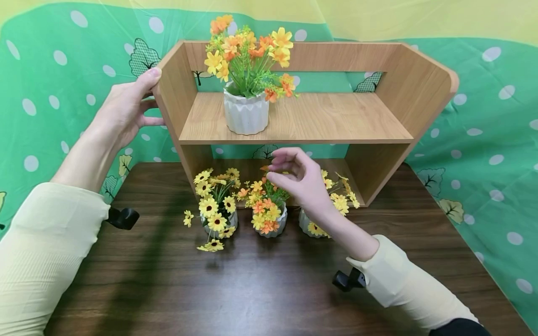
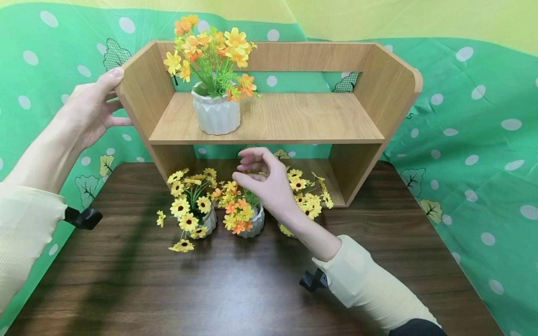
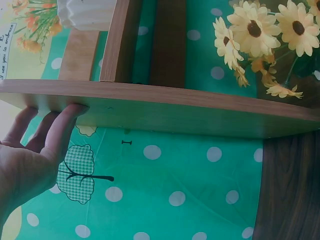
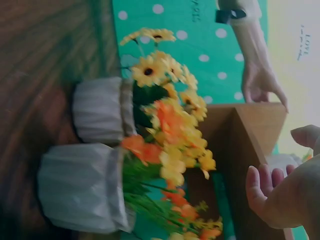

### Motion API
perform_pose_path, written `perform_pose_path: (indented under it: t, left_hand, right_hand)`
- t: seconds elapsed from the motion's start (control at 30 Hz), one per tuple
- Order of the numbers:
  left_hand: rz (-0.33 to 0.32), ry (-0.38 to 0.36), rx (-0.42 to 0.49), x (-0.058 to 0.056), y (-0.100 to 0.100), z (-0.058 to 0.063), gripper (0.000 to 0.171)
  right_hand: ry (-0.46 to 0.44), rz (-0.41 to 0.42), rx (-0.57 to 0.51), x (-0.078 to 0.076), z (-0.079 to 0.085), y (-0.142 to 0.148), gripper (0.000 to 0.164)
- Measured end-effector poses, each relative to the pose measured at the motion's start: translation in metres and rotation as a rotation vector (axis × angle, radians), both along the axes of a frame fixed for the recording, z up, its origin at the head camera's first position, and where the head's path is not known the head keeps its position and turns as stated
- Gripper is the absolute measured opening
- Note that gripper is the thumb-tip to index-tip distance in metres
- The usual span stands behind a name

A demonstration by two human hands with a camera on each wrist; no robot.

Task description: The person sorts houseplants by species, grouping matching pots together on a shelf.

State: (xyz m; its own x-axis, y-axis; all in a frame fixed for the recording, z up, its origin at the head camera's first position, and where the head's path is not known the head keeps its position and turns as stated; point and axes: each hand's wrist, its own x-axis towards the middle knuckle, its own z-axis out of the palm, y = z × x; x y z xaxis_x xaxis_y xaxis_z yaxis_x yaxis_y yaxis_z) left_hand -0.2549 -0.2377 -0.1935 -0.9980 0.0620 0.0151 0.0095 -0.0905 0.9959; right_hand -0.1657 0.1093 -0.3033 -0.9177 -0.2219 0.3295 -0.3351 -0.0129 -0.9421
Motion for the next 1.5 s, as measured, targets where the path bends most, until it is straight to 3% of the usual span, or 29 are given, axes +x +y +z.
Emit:
perform_pose_path:
  t: [0.33, 0.5, 0.63, 0.87, 1.1, 1.5]
  left_hand:
    - [0.009, -0.002, 0.007, -0.001, 0.002, -0.001, 0.035]
    - [0.011, -0.001, 0.005, -0.001, 0.002, -0.001, 0.039]
    - [0.006, -0.002, 0.015, -0.001, 0.002, 0.0, 0.05]
    - [0.009, 0.001, 0.023, -0.001, 0.001, 0.0, 0.045]
    - [0.011, -0.004, 0.021, -0.001, 0.001, 0.0, 0.056]
    - [0.008, 0.003, -0.021, 0.0, 0.0, 0.0, 0.064]
  right_hand:
    - [-0.011, 0.073, 0.054, 0.016, -0.033, -0.006, 0.045]
    - [-0.003, 0.069, 0.09, 0.022, -0.05, -0.003, 0.046]
    - [0.004, 0.038, 0.121, 0.027, -0.063, 0.0, 0.049]
    - [0.026, -0.072, 0.183, 0.04, -0.082, 0.003, 0.058]
    - [0.001, -0.158, 0.22, 0.046, -0.097, 0.004, 0.069]
    - [-0.166, -0.26, 0.341, 0.052, -0.113, 0.003, 0.094]
